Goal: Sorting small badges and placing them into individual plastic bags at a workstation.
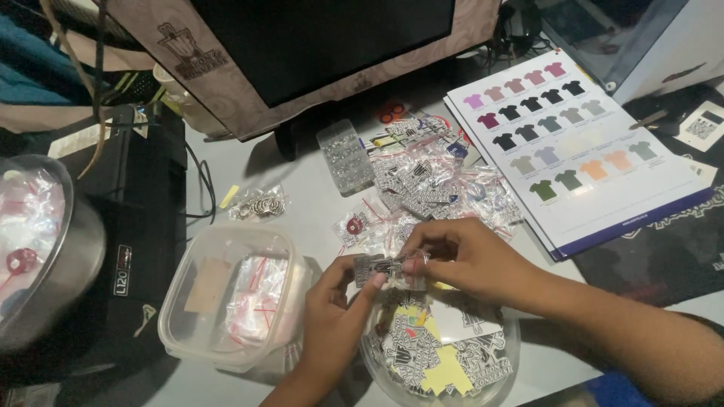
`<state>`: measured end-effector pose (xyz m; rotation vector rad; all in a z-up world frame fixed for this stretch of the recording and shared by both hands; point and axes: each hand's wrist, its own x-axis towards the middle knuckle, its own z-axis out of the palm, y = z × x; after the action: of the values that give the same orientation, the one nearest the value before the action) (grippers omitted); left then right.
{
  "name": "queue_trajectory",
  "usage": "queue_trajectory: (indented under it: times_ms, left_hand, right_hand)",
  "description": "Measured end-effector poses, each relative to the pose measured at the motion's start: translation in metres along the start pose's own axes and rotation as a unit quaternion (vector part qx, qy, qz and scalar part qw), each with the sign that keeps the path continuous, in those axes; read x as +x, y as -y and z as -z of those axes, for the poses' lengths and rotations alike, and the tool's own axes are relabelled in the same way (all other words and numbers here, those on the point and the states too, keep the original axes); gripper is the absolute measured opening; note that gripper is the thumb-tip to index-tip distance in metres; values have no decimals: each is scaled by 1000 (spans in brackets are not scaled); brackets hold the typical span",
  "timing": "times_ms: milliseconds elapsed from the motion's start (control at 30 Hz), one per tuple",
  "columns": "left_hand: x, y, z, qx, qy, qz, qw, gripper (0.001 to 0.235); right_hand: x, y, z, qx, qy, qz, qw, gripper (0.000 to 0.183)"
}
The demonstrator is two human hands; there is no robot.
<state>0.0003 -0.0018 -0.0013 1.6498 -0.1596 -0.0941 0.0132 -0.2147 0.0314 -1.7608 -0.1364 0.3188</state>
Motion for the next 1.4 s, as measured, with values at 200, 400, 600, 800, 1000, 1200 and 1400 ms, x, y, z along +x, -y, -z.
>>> queue_trajectory:
  times_ms: [200,400,600,800,1000,1200,1400]
  left_hand:
    - [-1,1,0,49,10,-17,999,18]
    - [-1,-2,-1,3,5,54,999,17]
    - [-3,-5,4,-15,51,77,996,28]
    - [4,0,11,163,-80,28,983,27]
    - [4,-1,9,109,-39,8,993,37]
    - [3,-4,9,136,-36,-79,987,23]
    - [7,-14,12,256,35,8,966,42]
  right_hand:
    - [1,-9,-6,-25,-8,-15,1000,7]
    - [0,-9,-4,-13,-3,32,999,7]
    - [2,-6,0,-60,-11,26,998,9]
    - [-1,24,5,80,22,-121,989,41]
    - [6,-8,5,-17,-82,0,997,10]
    - [17,-15,47,-216,-274,289,892,25]
    - [45,-33,59,-337,-193,18,921,37]
